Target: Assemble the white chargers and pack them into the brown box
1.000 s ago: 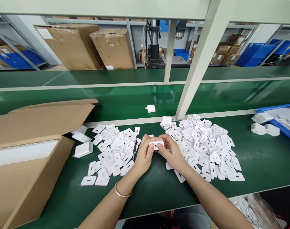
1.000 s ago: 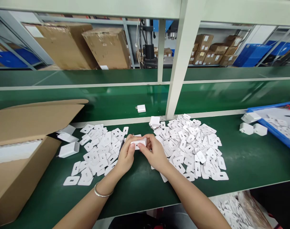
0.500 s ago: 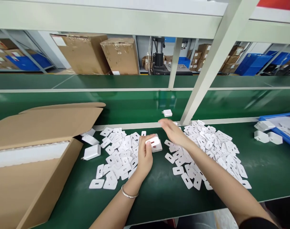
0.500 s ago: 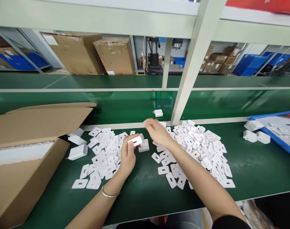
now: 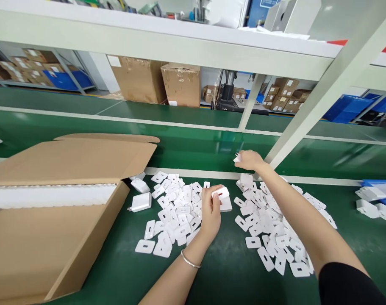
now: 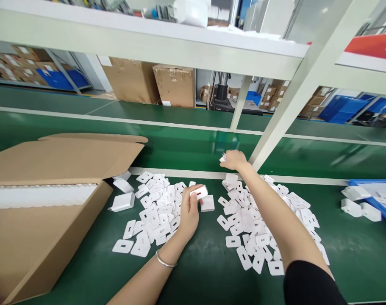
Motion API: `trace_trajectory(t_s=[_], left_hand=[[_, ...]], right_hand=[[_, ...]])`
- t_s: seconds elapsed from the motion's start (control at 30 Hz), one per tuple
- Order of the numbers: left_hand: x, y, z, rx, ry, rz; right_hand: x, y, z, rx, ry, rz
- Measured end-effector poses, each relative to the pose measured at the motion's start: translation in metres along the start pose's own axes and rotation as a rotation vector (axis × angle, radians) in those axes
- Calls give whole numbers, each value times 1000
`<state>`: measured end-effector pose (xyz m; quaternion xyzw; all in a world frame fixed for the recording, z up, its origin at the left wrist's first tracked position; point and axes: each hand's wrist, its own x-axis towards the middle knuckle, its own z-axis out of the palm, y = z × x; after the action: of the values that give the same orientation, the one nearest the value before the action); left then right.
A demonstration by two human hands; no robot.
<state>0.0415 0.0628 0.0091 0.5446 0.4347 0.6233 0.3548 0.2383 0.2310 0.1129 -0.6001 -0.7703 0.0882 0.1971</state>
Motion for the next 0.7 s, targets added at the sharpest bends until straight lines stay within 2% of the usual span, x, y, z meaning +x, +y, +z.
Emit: trace_trajectory(t_s=[0.07, 0.17, 0.23, 0.3, 0.37, 0.43, 0.53, 0.7], left_hand=[[-1, 1, 0, 0, -10, 2], [-3, 0, 2, -16, -24, 12], [-5, 0, 3, -18, -37, 22], [-7, 1, 4, -19, -57, 47], [-9, 3, 4, -17, -86, 88], [-12, 7, 4, -6, -114, 130], [-16, 12, 4, 38, -156, 194], [-21, 12, 3, 94, -203, 269]], right_hand=[[-19, -3, -8, -143, -96, 24], [-51, -9, -17, -255, -160, 40], [-74, -16, -19, -302, -170, 59], [-97, -24, -19, -309, -114, 72], [-123, -36, -16, -176, 12, 77], [-151, -50, -9, 124, 96, 80], [-185, -68, 11, 481, 28, 67], [-204, -72, 39, 743, 66, 61]])
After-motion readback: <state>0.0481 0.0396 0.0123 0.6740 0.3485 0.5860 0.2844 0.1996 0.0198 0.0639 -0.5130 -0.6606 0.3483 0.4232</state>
